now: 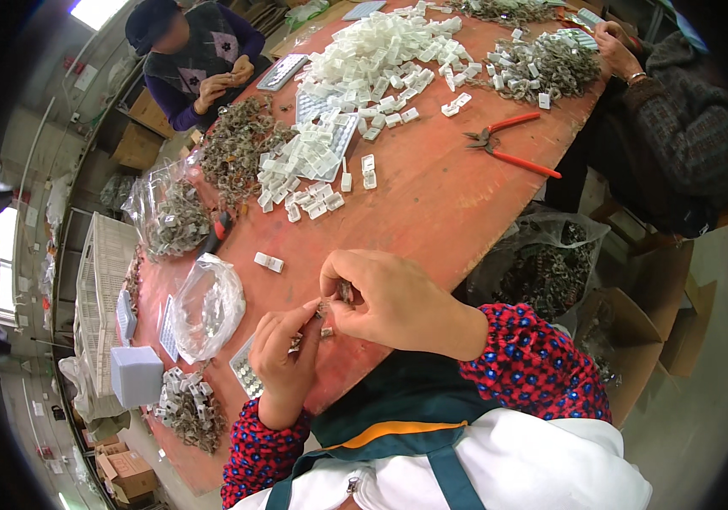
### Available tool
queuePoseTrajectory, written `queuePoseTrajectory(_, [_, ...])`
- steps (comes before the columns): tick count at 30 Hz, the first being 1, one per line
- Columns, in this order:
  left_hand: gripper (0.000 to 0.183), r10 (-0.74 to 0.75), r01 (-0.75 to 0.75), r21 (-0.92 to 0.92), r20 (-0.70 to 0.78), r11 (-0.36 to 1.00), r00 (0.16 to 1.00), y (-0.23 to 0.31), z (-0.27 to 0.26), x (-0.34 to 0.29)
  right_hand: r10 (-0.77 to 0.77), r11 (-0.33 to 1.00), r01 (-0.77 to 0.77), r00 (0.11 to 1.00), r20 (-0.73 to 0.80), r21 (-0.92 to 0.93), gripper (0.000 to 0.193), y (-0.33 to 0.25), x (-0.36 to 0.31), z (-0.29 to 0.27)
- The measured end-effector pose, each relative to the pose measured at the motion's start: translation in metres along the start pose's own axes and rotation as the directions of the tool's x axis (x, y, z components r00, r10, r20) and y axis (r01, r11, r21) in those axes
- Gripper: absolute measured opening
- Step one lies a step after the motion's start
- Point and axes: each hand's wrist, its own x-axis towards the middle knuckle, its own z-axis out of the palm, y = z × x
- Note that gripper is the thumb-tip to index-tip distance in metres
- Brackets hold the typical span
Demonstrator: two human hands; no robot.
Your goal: The person assembles small electronic components by hand at a workbench. They pick up white plastic housings and metal contacts, insert the contacts into the housings, and place the assembled units into a compartmentalized tray. The person also handles tangled wire bundles, separating them and placing them on the table.
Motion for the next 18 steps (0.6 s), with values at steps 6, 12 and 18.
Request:
queuePoseTrajectory(6, [0.024,-0.657,0.654,-0.39,0.149,0.648,0.739,-0.005,0.008,0.013,0.189,0.976,-0.189,0.982,0.013,0.11,0.015,0.009,-0.003,-0.023])
queuePoseTrajectory(12, [0.033,-0.424,0.471,-0.345,0.207,0.812,0.882,0.006,-0.002,0.021,0.069,0.89,-0.103,0.993,0.093,0.444,0.026,0.02,-0.005,-0.024])
queuePoseTrajectory(18, [0.037,-0.414,0.664,-0.706,0.542,0.247,0.731,0.025,-0.007,0.008,0.059,0.895,-0.122,0.986,0.157,0.429,0.029,0.013,-0.017,-0.016])
